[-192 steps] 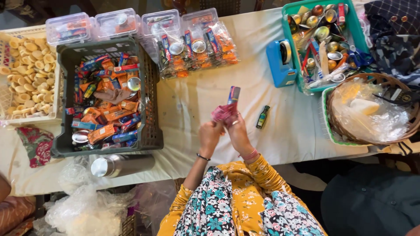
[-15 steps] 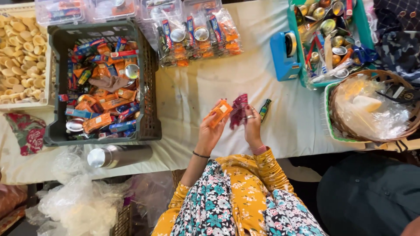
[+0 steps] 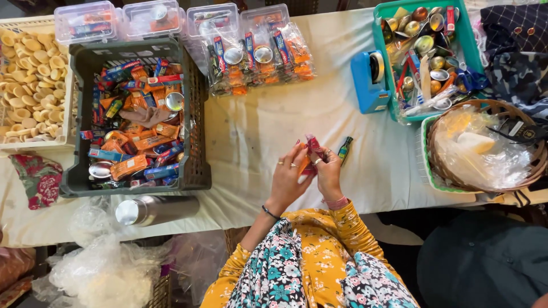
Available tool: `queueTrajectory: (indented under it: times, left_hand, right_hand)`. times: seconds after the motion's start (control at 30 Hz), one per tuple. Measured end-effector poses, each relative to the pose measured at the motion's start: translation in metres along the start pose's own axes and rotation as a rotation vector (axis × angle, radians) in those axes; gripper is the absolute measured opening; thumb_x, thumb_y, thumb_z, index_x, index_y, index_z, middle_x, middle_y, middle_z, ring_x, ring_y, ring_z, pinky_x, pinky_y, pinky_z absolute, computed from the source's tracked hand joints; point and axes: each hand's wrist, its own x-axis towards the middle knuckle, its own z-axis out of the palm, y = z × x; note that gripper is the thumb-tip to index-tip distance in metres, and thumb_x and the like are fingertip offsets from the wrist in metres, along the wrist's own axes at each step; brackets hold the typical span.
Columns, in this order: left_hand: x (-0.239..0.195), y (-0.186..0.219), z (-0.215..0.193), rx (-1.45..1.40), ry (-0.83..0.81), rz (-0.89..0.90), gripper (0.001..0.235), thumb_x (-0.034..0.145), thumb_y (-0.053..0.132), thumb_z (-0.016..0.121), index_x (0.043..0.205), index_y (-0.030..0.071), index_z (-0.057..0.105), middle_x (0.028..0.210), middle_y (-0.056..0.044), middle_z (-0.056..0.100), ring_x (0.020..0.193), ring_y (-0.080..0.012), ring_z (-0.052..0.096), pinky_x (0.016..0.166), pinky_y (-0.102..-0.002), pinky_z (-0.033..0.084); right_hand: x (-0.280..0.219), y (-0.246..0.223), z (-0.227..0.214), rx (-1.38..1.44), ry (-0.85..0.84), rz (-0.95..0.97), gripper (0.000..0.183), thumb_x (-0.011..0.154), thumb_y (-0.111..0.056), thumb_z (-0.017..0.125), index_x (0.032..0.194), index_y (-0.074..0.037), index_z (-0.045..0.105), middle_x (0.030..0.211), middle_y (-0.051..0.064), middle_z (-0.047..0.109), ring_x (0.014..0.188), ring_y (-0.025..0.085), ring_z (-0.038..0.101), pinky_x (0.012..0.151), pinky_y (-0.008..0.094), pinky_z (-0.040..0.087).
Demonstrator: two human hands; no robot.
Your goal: The person sits at a table and wipes small packaged items with a cloth. They then pick up a plastic bag and place the items inside it.
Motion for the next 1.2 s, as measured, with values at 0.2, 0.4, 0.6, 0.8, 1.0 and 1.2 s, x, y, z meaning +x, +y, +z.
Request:
queueTrajectory:
  times: [0.2,0.4,0.6,0.8,1.0,1.2]
  left_hand:
    - [-0.02,-0.021,0.029,-0.071,-0.145,-0.146,0.063,0.091,0.001,0.064,0.151,0.006,0.048,0.154,-0.014,0.052,0.135,-0.0334,0.054,0.114,-0.04,0.044]
    - [-0.022,-0.053,0.047,-1.249,0.036,-0.613,0.067,0.097,0.0,0.05,0.161,0.008,0.03,0.16,-0.01,0.045,0.146,-0.0184,0.044,0.123,-0.034,0.032]
    - [-0.04,-0.071,0.042,-2.058,0.216,-0.806,0.055,0.107,0.032,0.048,0.151,-0.001,0.044,0.148,-0.014,0.054,0.136,-0.026,0.053,0.117,-0.04,0.039]
    - [-0.034,-0.064,0.025,-2.185,0.181,-0.804,0.07,0.109,0.054,0.045,0.151,-0.001,0.054,0.144,-0.01,0.062,0.121,-0.0189,0.06,0.109,-0.033,0.045]
    - [-0.013,-0.063,0.012,-2.041,-0.044,-0.536,0.082,0.101,0.071,0.04,0.139,0.0,0.055,0.133,-0.013,0.063,0.116,-0.026,0.064,0.107,-0.042,0.045]
    - [-0.039,-0.064,0.032,-1.903,0.164,-0.978,0.069,0.106,0.057,0.037,0.145,0.003,0.053,0.143,-0.01,0.062,0.128,-0.0231,0.062,0.113,-0.04,0.044]
  right_hand:
    - [-0.003,-0.017,0.002,0.297,-0.009,-0.028,0.009,0.098,-0.009,0.066,0.102,-0.002,0.07,0.096,0.003,0.073,0.083,0.009,0.068,0.075,0.025,0.057]
    - [-0.02,-0.015,0.004,-0.01,0.056,-0.297,0.037,0.118,-0.031,0.052,0.116,0.003,0.068,0.106,0.007,0.07,0.094,0.012,0.06,0.086,0.03,0.05]
    - [-0.063,-0.082,0.068,-0.917,-0.519,-0.965,0.062,0.108,-0.044,0.044,0.148,0.002,0.052,0.154,0.021,0.05,0.15,0.037,0.04,0.125,0.049,0.027]
    - [-0.033,-0.061,0.064,-0.865,-0.455,-0.863,0.063,0.106,-0.036,0.051,0.154,0.002,0.042,0.164,0.021,0.036,0.157,0.042,0.024,0.128,0.051,0.022]
    - [-0.062,-0.057,0.069,-1.007,-0.682,-0.894,0.063,0.101,-0.043,0.061,0.148,-0.004,0.047,0.16,0.016,0.042,0.156,0.035,0.03,0.13,0.051,0.022]
    - [-0.04,-0.07,0.065,-1.088,-0.441,-0.821,0.065,0.1,-0.037,0.058,0.156,-0.007,0.045,0.164,0.017,0.039,0.157,0.038,0.026,0.128,0.052,0.017]
